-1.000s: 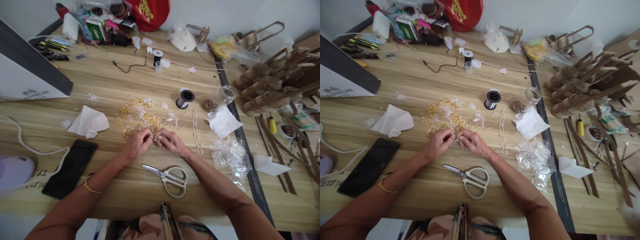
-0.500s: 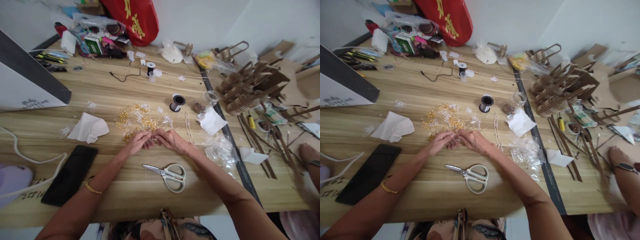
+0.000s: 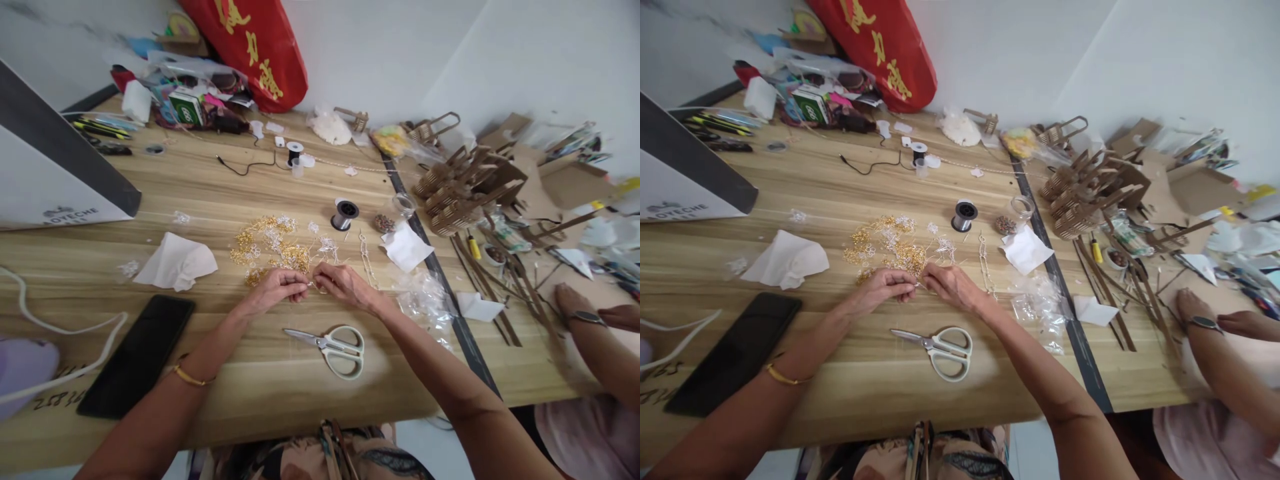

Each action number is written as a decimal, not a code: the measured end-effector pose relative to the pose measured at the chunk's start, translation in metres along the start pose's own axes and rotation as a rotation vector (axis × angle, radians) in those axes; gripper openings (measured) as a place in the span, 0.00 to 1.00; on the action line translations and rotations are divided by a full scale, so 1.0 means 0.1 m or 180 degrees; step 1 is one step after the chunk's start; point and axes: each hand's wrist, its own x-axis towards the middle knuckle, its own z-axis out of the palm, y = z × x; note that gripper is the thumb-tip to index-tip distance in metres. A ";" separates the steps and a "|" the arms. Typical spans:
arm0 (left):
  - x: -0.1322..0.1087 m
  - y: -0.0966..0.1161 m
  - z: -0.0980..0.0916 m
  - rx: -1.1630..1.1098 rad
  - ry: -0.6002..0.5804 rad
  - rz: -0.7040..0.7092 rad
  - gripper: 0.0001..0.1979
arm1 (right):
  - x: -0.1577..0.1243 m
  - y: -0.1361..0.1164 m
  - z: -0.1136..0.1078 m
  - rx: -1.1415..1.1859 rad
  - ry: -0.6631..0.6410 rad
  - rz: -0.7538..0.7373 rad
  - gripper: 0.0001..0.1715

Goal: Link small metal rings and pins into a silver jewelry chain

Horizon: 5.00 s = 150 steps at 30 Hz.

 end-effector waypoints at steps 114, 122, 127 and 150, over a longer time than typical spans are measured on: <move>0.07 0.05 -0.08 -0.0771 0.0629 0.0096 0.05 | -0.68 -0.21 0.26 0.3954 -0.0318 0.1299 0.31; 0.07 0.01 -0.09 -0.0822 0.0579 0.0153 0.06 | -0.70 -0.21 0.26 0.3919 -0.0277 0.1300 0.32; 0.07 0.02 -0.08 -0.0837 0.0570 0.0220 0.06 | -0.74 -0.22 0.26 0.3865 -0.0246 0.1282 0.32; 0.09 0.02 -0.08 -0.0931 0.0576 0.0222 0.05 | -0.65 -0.22 0.28 0.3777 -0.0206 0.1311 0.35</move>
